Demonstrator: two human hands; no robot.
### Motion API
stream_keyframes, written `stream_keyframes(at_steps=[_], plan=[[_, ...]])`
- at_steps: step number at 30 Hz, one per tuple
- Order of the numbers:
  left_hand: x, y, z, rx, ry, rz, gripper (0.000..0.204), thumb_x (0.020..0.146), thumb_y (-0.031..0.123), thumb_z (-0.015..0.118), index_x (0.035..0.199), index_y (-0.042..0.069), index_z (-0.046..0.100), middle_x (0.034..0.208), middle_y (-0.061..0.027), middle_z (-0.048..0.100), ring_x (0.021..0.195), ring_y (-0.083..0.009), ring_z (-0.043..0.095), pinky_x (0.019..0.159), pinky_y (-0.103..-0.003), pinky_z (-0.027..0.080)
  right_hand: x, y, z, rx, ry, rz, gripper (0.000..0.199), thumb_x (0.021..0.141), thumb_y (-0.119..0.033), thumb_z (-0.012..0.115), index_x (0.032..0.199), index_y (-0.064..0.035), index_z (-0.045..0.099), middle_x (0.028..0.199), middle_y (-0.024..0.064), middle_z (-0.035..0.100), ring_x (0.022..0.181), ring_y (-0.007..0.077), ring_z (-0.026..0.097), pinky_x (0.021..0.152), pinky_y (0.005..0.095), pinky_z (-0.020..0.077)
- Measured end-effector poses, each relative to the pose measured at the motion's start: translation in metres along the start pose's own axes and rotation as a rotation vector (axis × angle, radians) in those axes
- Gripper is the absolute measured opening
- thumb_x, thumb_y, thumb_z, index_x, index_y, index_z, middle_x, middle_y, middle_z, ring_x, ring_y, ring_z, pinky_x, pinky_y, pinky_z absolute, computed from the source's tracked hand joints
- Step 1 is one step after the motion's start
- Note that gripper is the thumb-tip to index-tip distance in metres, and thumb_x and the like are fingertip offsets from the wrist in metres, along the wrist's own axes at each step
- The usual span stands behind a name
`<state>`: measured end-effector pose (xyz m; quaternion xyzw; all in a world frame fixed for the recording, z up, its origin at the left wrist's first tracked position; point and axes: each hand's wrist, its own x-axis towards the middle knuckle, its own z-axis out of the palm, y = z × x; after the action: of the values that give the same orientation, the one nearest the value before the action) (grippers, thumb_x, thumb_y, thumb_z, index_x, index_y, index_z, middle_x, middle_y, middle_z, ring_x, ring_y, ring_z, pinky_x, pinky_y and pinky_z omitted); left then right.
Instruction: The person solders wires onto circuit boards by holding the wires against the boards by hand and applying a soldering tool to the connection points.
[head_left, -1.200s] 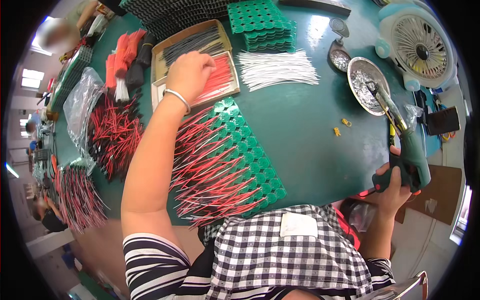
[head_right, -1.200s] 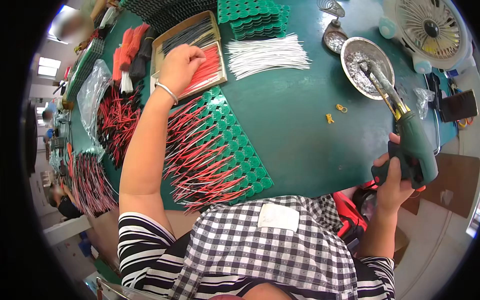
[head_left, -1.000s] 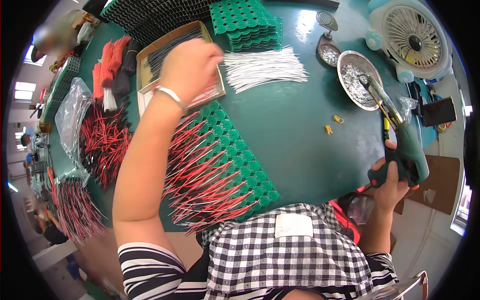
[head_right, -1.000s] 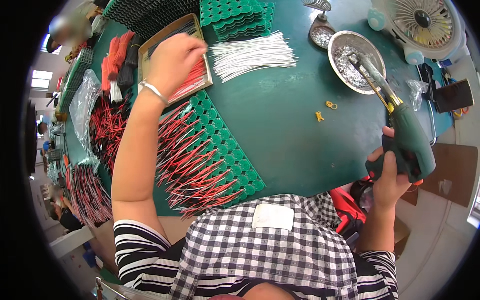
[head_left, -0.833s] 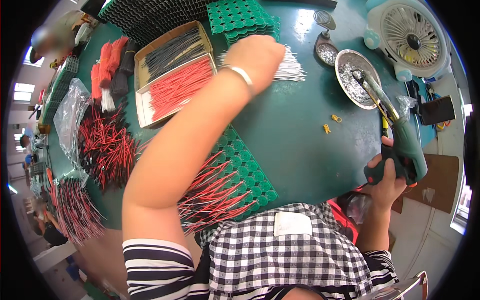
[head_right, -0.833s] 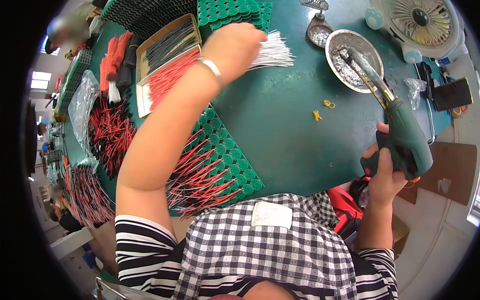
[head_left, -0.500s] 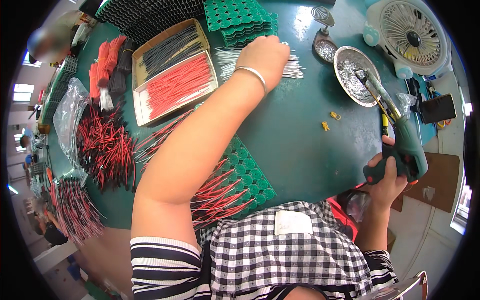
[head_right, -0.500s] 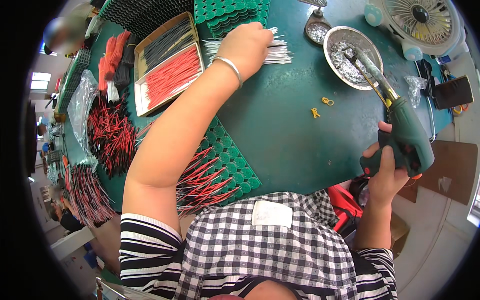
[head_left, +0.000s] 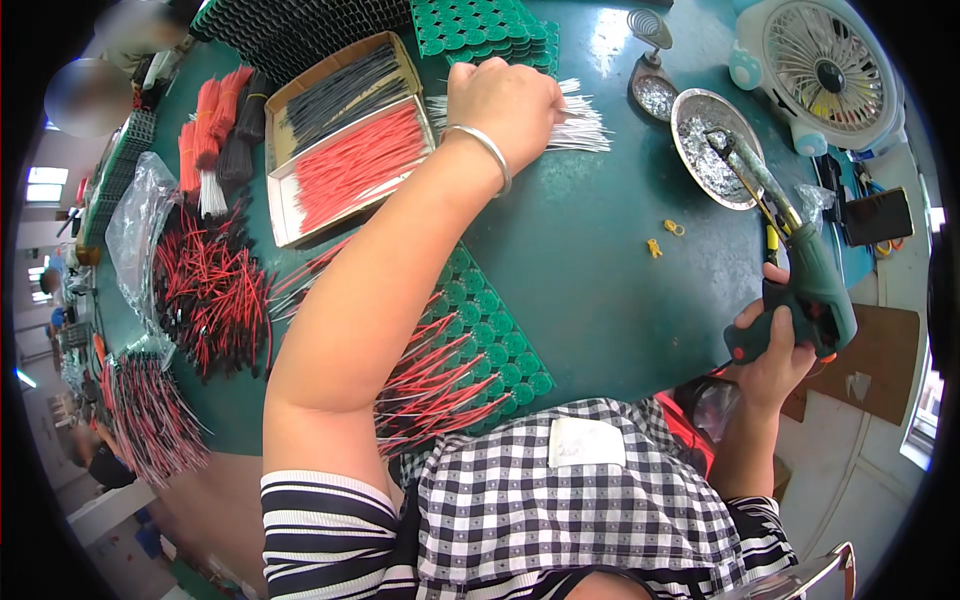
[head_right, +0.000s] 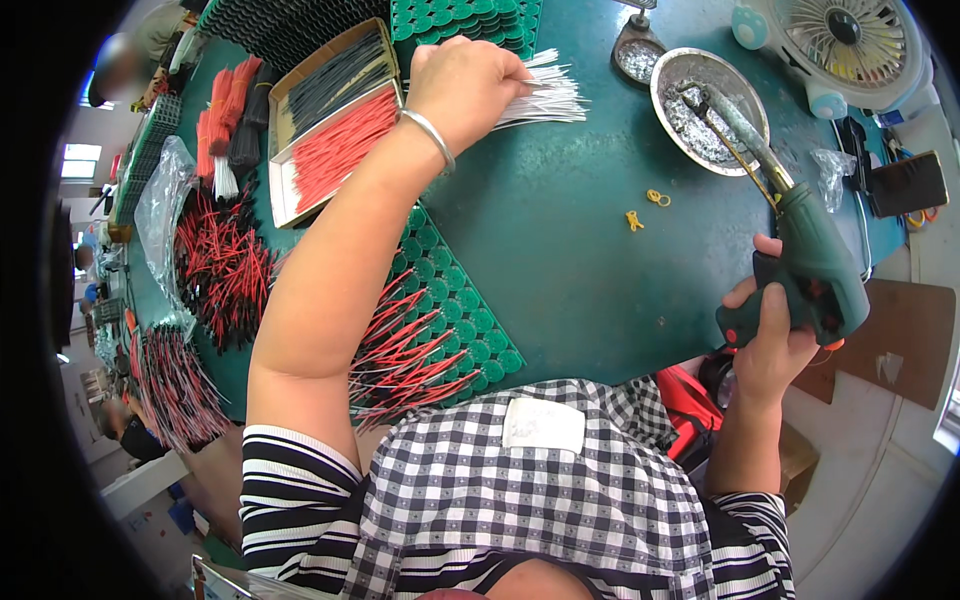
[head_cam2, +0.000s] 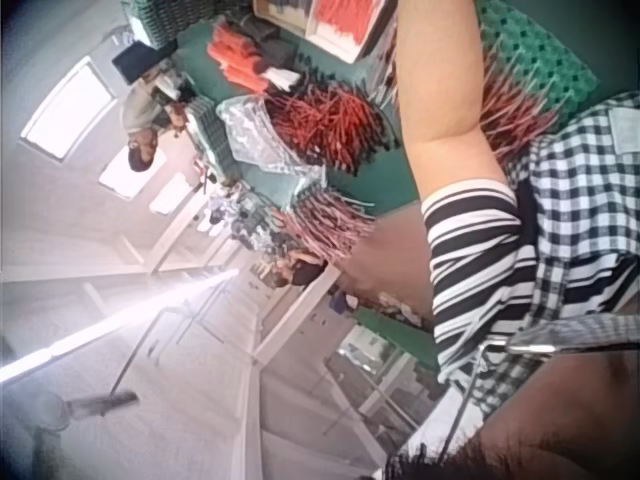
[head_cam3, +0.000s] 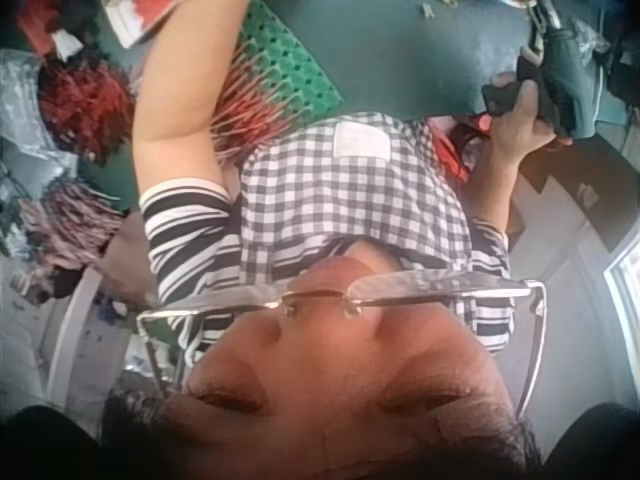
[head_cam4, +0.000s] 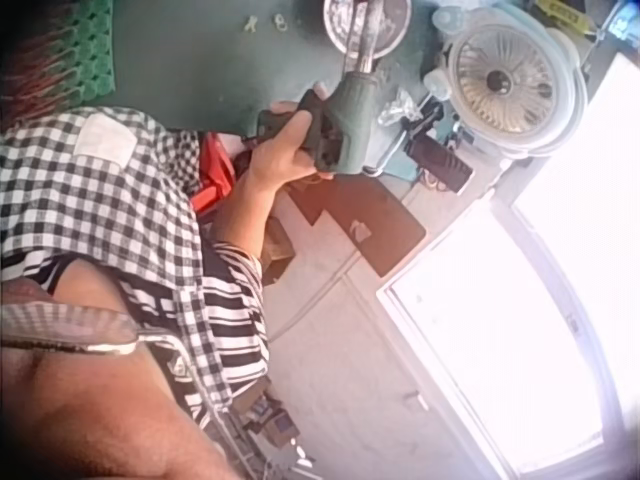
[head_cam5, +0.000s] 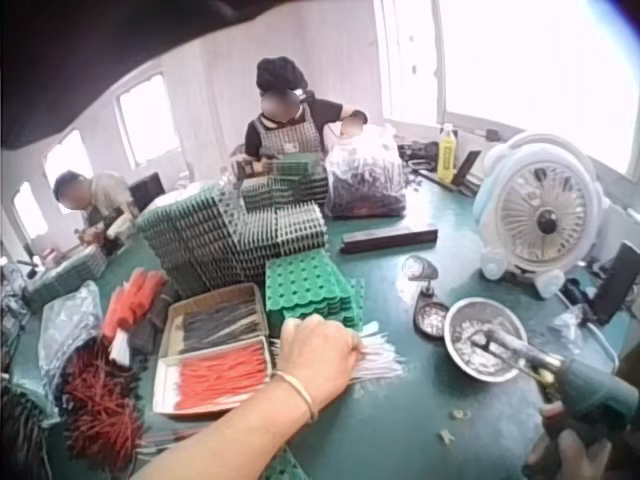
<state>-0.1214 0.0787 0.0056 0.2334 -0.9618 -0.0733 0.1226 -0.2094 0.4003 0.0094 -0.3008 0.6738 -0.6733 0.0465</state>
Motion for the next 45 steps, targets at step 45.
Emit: stream_keyframes(at_steps=[45], plan=[[-0.164,-0.071,-0.069,0.173,0.235,-0.107,0.011,0.075,0.016,0.066,0.084,0.02,0.073,0.078,0.0099,0.062,0.09,-0.0152,0.054,0.093,-0.049,0.023,0.039,-0.021,0.118,0.009,-0.806,0.49,0.036,0.076,-0.001,0.057,0.112,0.003,0.06,0.077,0.0089,0.065,0.062,0.0184,0.064,0.074,0.0306,0.0498]])
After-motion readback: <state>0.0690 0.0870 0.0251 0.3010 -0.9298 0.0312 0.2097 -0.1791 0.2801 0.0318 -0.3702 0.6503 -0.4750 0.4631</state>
